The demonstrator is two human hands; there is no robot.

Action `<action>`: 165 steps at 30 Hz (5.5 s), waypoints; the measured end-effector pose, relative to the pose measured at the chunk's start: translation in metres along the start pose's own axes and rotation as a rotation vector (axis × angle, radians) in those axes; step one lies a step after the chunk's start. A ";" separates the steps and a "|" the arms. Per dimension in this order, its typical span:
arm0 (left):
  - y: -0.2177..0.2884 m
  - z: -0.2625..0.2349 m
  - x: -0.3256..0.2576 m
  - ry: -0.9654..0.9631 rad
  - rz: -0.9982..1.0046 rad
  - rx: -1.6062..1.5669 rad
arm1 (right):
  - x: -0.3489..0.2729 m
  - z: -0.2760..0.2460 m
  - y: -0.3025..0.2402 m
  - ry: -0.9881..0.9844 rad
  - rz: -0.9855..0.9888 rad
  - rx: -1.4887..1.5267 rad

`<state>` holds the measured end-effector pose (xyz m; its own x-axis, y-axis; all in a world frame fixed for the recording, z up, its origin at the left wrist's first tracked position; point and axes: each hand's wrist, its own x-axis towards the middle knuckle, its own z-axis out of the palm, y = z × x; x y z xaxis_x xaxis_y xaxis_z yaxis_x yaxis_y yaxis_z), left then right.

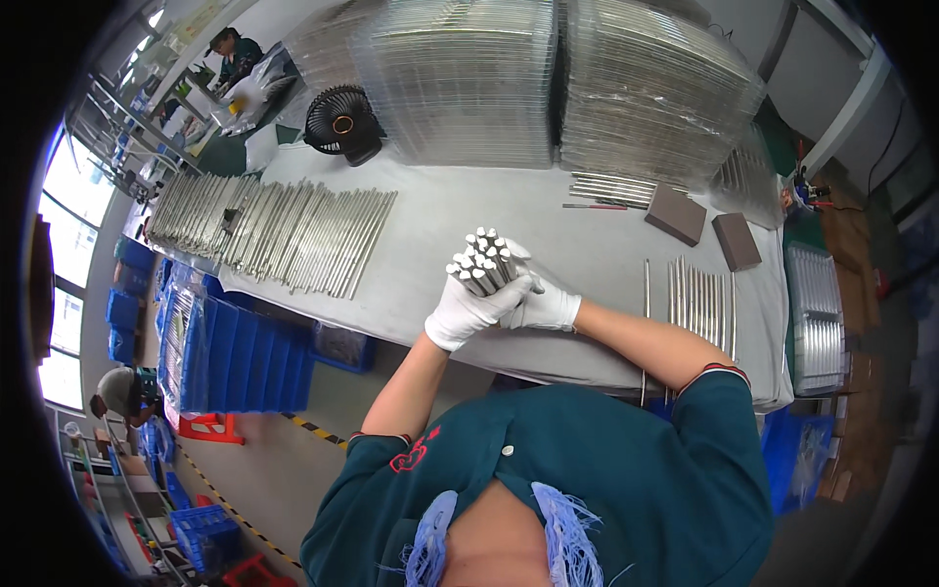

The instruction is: Sorting metal tubes and placing them into partitioned trays on a factory workbench.

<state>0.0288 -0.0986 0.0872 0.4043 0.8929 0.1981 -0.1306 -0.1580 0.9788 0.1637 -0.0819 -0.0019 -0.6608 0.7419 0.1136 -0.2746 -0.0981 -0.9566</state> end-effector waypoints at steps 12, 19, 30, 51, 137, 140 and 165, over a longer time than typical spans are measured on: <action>-0.004 -0.001 -0.012 -0.124 0.293 0.301 | -0.011 -0.007 0.006 -0.055 -0.158 -0.483; -0.011 -0.006 -0.012 -0.254 0.318 0.245 | -0.010 -0.002 0.005 -0.007 -0.187 -0.360; 0.005 -0.001 -0.012 -0.299 0.204 0.153 | -0.028 -0.010 -0.032 -0.122 -0.014 -0.798; 0.020 0.002 -0.020 -0.392 0.254 0.276 | -0.047 0.038 -0.022 0.078 0.440 0.776; 0.005 0.009 -0.013 -0.104 0.361 0.338 | -0.010 -0.014 -0.001 -0.115 -0.043 -0.429; 0.002 0.007 -0.012 -0.071 0.418 0.382 | -0.013 -0.006 -0.018 -0.163 -0.135 -0.551; -0.076 -0.053 0.046 0.590 -0.315 -0.799 | 0.058 -0.001 -0.047 0.133 0.627 -0.248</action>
<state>0.0094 -0.0233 0.0191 0.0449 0.9436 -0.3279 -0.7441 0.2506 0.6193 0.1394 -0.0337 0.0491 -0.5470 0.6714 -0.5000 0.3096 -0.3926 -0.8660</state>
